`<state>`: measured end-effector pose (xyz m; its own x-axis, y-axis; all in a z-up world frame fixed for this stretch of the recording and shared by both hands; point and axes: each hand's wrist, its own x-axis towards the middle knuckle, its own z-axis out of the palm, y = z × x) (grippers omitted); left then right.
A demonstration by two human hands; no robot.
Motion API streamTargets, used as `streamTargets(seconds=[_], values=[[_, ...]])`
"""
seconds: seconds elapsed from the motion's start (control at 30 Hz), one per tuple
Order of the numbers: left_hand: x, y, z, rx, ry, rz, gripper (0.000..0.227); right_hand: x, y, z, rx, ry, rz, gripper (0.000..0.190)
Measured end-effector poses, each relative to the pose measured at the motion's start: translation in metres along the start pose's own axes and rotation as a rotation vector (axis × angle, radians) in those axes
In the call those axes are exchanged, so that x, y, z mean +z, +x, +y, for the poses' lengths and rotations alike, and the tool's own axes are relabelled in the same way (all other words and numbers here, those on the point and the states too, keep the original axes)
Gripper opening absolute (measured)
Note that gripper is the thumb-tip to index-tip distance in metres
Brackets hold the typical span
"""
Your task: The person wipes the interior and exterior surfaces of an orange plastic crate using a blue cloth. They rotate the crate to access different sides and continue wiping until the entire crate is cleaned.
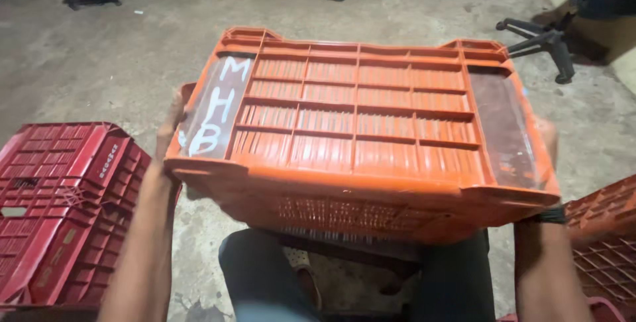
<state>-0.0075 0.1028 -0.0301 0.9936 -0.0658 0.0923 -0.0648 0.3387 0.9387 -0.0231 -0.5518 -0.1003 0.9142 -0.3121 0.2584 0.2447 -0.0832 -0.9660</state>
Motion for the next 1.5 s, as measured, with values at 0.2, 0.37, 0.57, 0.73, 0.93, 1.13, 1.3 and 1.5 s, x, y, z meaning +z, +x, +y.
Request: streamTargets(seconds=[0.2, 0.37, 0.57, 0.73, 0.93, 1.13, 1.3, 1.5], values=[[-0.032, 0.004, -0.048, -0.07, -0.107, 0.013, 0.084, 0.023, 0.002, 0.045, 0.188, 0.121, 0.03, 0.025], [-0.063, 0.022, -0.075, -0.07, -0.241, -0.037, 0.091, 0.044, 0.013, 0.058, -0.023, -0.089, -0.059, 0.032], [-0.067, 0.032, -0.072, -0.063, -0.118, 0.013, 0.097, 0.048, 0.021, 0.031, -0.189, -0.438, 0.077, 0.027], [-0.031, 0.001, -0.018, 0.048, 0.283, 0.333, 0.092, 0.053, -0.051, -0.063, -0.39, -0.616, 0.22, 0.025], [0.077, -0.045, 0.009, 0.717, 0.854, 0.393, 0.066, 0.085, -0.112, -0.148, -0.578, -0.825, -0.193, 0.032], [0.223, -0.058, -0.042, 0.832, 1.157, -0.114, 0.049, 0.086, -0.111, -0.147, -0.669, -1.131, -0.428, 0.041], [0.242, -0.043, -0.066, 0.891, 1.436, -0.121, 0.052, 0.086, -0.062, -0.124, -0.713, -1.209, -0.538, 0.052], [0.245, -0.026, -0.088, 0.961, 1.433, 0.007, 0.043, 0.106, 0.043, -0.104, -0.505, -1.023, -0.715, 0.054]])
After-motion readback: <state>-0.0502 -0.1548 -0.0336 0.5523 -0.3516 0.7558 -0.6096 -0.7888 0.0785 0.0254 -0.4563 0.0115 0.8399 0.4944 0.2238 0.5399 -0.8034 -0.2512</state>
